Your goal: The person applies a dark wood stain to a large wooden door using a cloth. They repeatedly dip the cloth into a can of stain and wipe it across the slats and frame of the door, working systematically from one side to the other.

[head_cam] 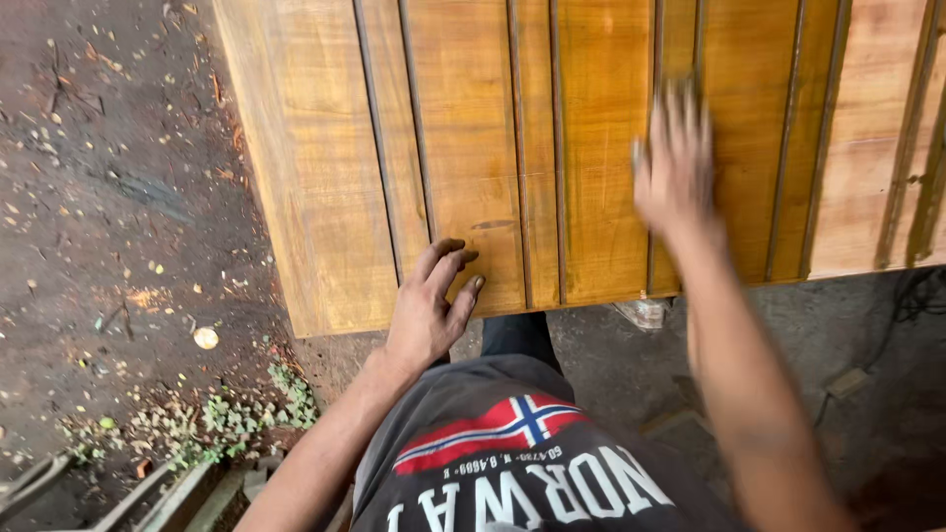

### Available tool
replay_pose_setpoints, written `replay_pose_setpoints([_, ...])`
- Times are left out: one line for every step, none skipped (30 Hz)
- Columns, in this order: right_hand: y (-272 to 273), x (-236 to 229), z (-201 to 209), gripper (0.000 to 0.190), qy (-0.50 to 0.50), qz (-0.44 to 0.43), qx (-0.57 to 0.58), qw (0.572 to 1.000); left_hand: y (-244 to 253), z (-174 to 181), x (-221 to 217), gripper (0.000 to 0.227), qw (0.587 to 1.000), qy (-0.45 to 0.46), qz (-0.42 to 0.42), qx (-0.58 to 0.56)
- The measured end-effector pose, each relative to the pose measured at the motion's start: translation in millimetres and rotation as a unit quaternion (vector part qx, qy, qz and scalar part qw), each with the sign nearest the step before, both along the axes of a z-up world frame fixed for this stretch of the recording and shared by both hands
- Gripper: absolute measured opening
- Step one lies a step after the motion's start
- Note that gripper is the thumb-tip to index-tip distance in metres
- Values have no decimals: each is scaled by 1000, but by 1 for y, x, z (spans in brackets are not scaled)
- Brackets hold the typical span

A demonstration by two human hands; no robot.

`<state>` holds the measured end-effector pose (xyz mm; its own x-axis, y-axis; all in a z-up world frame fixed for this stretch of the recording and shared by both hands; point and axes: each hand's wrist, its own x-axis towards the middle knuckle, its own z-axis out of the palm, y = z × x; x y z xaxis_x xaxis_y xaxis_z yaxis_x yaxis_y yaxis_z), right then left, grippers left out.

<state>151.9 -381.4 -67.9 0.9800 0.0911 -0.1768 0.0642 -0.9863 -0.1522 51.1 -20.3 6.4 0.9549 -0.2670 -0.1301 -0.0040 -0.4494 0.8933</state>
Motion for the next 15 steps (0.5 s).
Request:
replay_pose_setpoints([8, -53, 10, 62, -17, 6, 35, 999, 0, 3, 0, 30, 1000, -20, 5, 5])
replay_pose_setpoints([16, -100, 14, 62, -58, 26, 42, 997, 2, 4, 3, 29, 999, -44, 6, 11])
replay_pose_setpoints([23, -145, 18, 63, 6, -7, 68, 998, 1, 5, 6, 28, 997, -68, 6, 17])
replay_pose_setpoints([25, -169, 19, 66, -1, 19, 78, 997, 0, 8, 12, 29, 999, -51, 7, 11])
replay_pose_setpoints([24, -179, 17, 69, -7, 44, 87, 995, -3, 10, 19, 29, 999, -33, 7, 4])
replay_pose_setpoints([25, -183, 13, 69, 4, 57, 76, 996, -4, 11, 20, 30, 1000, -10, 6, 0])
replay_pose_setpoints([23, -172, 6, 70, 15, 69, 64, 995, -5, 12, 22, 31, 1000, -6, 3, -4])
replay_pose_setpoints([18, -139, 0, 71, 25, 88, 53, 994, -7, 12, 24, 31, 1000, -2, 7, -7])
replay_pose_setpoints([13, -98, -7, 71, 28, 108, 32, 993, -9, 11, 27, 32, 1000, 2, 10, -10])
replay_pose_setpoints([7, -53, -13, 72, 32, 129, 12, 991, -11, 11, 28, 31, 1000, -10, 13, -5])
replay_pose_setpoints([2, 0, -19, 71, 39, 138, -25, 989, -11, 10, 28, 31, 1000, -22, 16, -1])
replay_pose_setpoints([-4, 52, -23, 69, 50, 127, -23, 990, -13, 8, 31, 31, 999, -39, 20, 3])
replay_pose_setpoints([-8, 105, -29, 67, 43, 126, -3, 991, -15, 5, 34, 31, 999, -40, 26, 7])
replay_pose_setpoints([-13, 154, -33, 62, -41, 174, 8, 984, -17, 2, 35, 31, 999, -38, 34, 11])
replay_pose_setpoints([-17, 191, -39, 59, -125, 221, 21, 967, -19, 0, 34, 31, 998, -35, 43, 14])
